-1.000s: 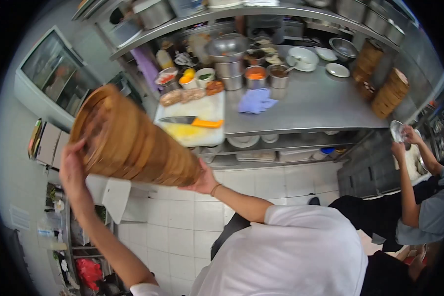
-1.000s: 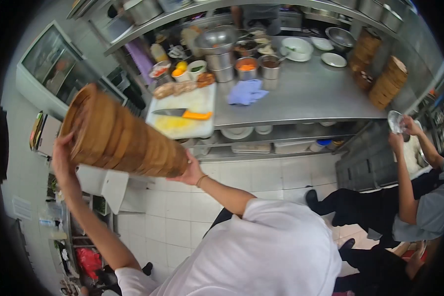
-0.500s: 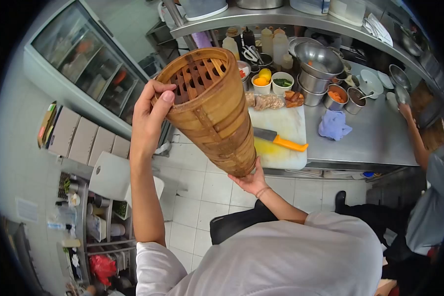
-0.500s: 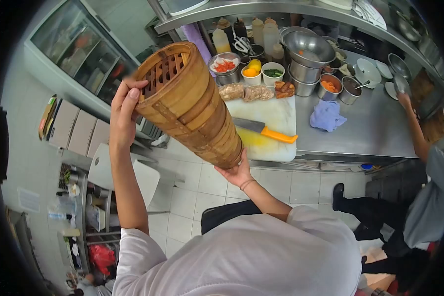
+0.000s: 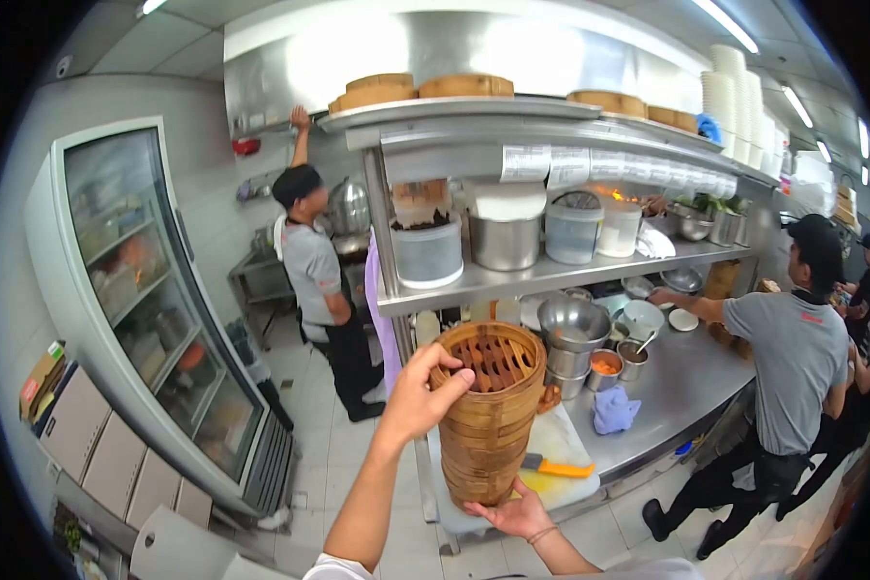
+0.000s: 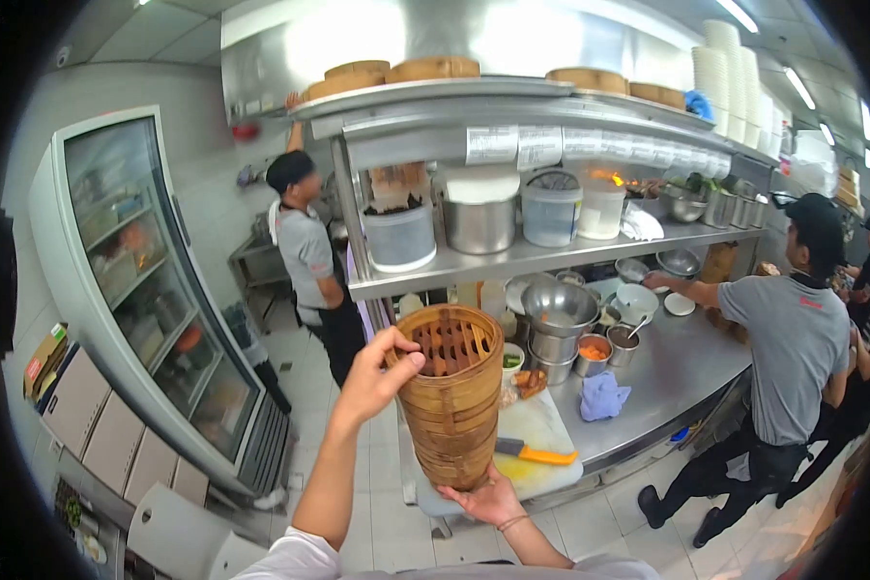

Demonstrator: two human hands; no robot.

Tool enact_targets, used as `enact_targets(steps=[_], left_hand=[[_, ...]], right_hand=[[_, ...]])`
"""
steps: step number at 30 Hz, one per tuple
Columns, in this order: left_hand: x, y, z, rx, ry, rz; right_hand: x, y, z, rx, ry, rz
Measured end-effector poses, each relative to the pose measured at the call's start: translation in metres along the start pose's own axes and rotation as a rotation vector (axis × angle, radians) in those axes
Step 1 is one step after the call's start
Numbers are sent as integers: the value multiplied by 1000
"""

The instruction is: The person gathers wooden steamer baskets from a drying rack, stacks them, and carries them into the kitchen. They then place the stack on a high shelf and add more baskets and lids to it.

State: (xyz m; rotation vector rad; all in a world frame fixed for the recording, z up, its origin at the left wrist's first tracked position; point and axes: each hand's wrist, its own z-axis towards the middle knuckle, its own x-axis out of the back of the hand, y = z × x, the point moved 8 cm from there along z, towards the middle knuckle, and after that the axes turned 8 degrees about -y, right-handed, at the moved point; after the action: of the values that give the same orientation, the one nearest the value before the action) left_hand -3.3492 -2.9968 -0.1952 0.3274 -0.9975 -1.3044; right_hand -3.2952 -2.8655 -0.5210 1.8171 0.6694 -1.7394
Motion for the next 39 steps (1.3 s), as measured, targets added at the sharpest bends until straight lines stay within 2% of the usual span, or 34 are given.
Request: enact_targets(steps=[1,2,4,5,7,8,10,11,12,14,15,17,20,24,28,33,36,37,39], left_hand=[[2,-5,2,13,-9,-13],[3,-7,7,-8,-26,-21],[2,-18,10,12,-6,-59],[0,-19,12,-27,-17,-66],[-2,-13,9,-98,78,-148],[-6,-20,8,-100,48,-166],[-12,-20,-4,-146,70,-272],[-17,-25,-11,-145,66,-386],[-25,-38,-14,-123,79,-427],[-33,-43,-28,-88,43,-378],[-36,-46,-31,-69,38,-383],[-46,-57,-42,-20,18,-411],[-56,-73,-57,39,-14,-435],[-67,-92,-70,89,-31,-439],[-70,-89,-72,37,-31,-441],[-62,-77,-67,-15,-33,-445],[-57,-64,-57,-3,-55,-536],[-55,-64,-54,12,-33,-536],[-42,-20,-35,-76,-50,-580]], right_hand=[[9,4,-3,25,121,93],[14,4,-4,50,108,90],[28,6,-17,-20,105,-490],[25,7,-38,-82,403,-751],[16,-32,-50,214,581,-1432],[17,-66,-52,710,495,-1527],[-96,-57,-60,982,399,-1423],[-144,-50,-62,1099,392,-1519],[-171,-53,-53,1155,254,-1546],[-211,-48,-35,1122,-52,-1576],[-215,-53,-28,1112,-43,-1576],[-233,-45,-20,1208,-138,-1889],[-213,-54,-13,1222,-100,-1920],[-199,-55,-10,1201,-113,-1862],[-193,-50,-8,1249,-106,-1803],[-207,-46,-9,1279,-202,-1695],[-233,-35,-19,1248,-139,-1721],[-248,-29,-27,1270,-163,-1740],[-300,-25,-37,1336,-259,-1786]])
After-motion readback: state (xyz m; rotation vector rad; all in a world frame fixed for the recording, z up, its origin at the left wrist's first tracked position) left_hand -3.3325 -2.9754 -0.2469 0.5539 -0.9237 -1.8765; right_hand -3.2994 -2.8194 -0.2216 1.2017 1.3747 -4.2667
